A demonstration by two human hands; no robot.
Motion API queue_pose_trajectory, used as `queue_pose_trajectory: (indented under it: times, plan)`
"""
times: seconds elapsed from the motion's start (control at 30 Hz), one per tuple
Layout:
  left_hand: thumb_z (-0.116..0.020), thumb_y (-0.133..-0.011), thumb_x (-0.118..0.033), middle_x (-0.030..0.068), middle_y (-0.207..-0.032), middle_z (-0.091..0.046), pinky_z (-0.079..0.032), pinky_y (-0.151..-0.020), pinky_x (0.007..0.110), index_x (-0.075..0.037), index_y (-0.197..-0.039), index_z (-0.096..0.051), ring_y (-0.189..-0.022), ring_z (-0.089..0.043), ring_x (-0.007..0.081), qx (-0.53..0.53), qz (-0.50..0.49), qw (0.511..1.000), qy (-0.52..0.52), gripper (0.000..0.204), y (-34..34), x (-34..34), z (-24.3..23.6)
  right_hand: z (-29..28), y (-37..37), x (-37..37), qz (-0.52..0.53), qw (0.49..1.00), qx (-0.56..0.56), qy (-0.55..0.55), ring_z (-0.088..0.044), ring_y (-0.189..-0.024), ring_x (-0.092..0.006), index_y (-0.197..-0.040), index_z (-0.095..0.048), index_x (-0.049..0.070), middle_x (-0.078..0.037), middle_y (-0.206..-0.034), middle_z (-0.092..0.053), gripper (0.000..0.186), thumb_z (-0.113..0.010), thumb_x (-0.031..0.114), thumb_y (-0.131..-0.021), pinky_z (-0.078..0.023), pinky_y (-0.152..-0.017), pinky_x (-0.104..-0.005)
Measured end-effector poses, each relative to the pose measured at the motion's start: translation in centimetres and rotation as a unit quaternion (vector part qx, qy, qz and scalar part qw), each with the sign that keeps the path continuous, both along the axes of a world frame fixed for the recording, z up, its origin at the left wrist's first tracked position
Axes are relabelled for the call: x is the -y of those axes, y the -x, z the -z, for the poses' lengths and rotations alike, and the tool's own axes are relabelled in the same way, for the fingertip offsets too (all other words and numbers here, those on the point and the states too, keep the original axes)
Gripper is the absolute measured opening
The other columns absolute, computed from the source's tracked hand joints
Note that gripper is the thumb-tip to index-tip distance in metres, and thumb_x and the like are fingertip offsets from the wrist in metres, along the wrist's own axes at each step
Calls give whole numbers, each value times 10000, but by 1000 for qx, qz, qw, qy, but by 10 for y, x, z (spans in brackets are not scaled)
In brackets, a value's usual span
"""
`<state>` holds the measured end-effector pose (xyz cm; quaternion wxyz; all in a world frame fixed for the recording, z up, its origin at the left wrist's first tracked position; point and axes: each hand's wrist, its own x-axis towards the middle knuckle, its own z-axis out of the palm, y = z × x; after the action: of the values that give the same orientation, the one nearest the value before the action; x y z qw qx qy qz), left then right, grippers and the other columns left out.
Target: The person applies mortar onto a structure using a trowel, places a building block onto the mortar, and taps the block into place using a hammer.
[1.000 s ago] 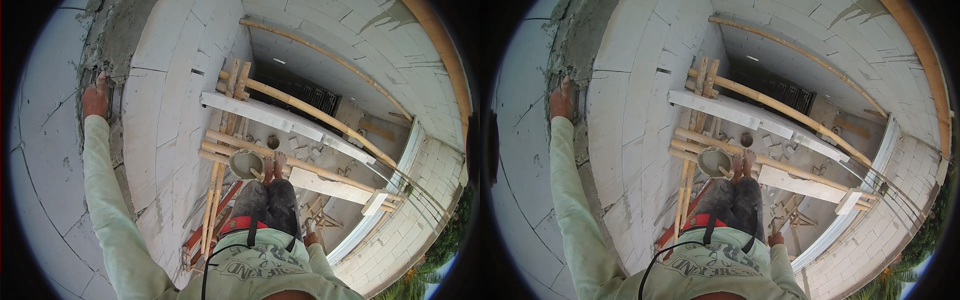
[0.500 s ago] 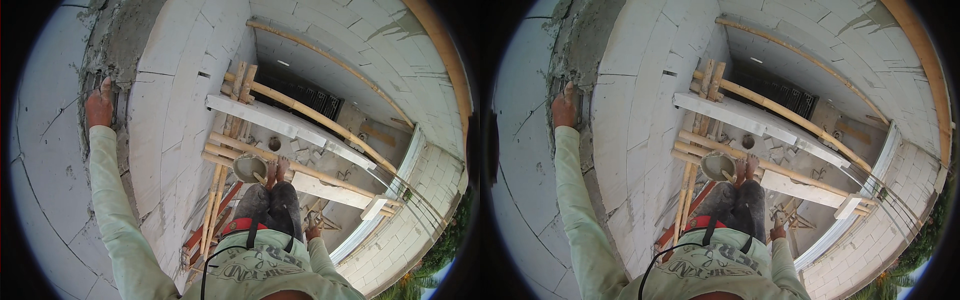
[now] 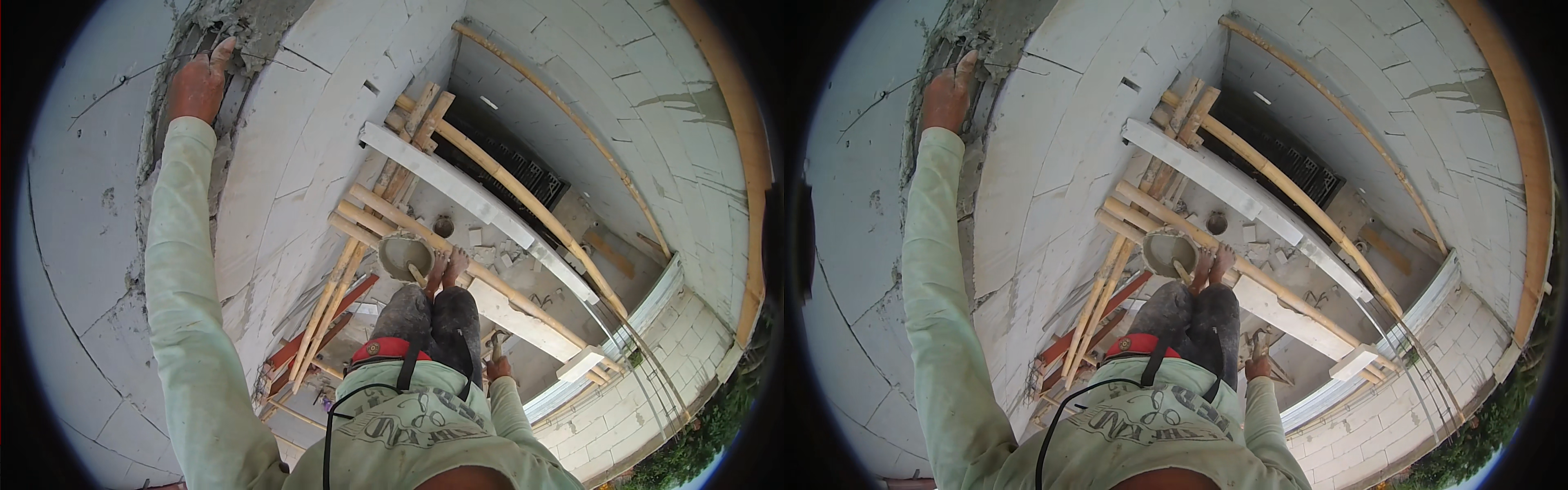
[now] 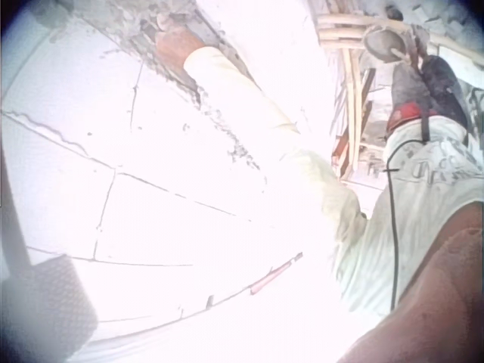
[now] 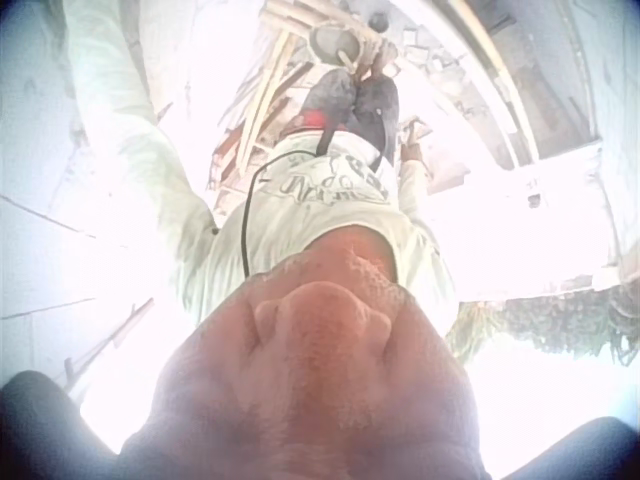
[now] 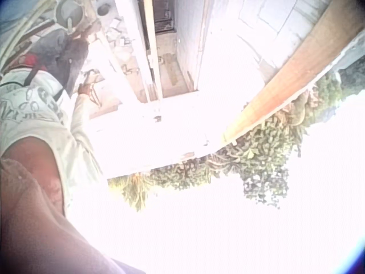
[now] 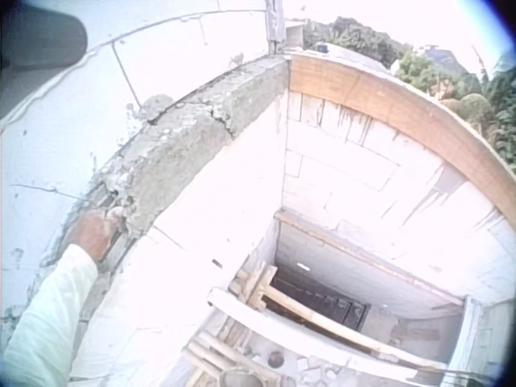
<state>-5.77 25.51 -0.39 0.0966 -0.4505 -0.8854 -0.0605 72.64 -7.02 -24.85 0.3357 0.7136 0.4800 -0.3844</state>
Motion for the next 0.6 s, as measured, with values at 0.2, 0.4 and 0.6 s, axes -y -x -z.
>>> queue_pose_trajectory:
  times: [0.2, 0.4, 0.6]
  plan:
    - [-462, -926, -578, 306, -942, -644, -471, -834, 487, 56, -995, -665, -930, -616, 458, 34, -22, 997, 58, 670, -18, 3, -27, 7, 9, -32, 2, 999, -27, -20, -604, -949, -499, -986, -559, -40, -333, -970, -631, 407, -669, 284, -764, -481, -847, -511]
    - [-451, -951, -539, 319, -903, -641, -484, -786, 514, 56, -915, -677, -902, -626, 467, 44, -36, 998, 26, 638, -8, -9, -11, 17, -16, -51, -13, 999, -52, -1, -621, -911, -480, -956, -533, -45, -320, -928, -631, 397, -679, 268, -760, -488, -839, -510]
    - [-490, -951, -423, 285, -932, -667, -503, -814, 495, 62, -916, -691, -913, -650, 438, 65, -5, 998, 0, 527, 3, -8, -5, -23, 0, -101, -12, 998, -49, 26, -676, -727, -363, -905, -544, -53, -242, -807, -650, 329, -645, 214, -742, -539, -684, -460]
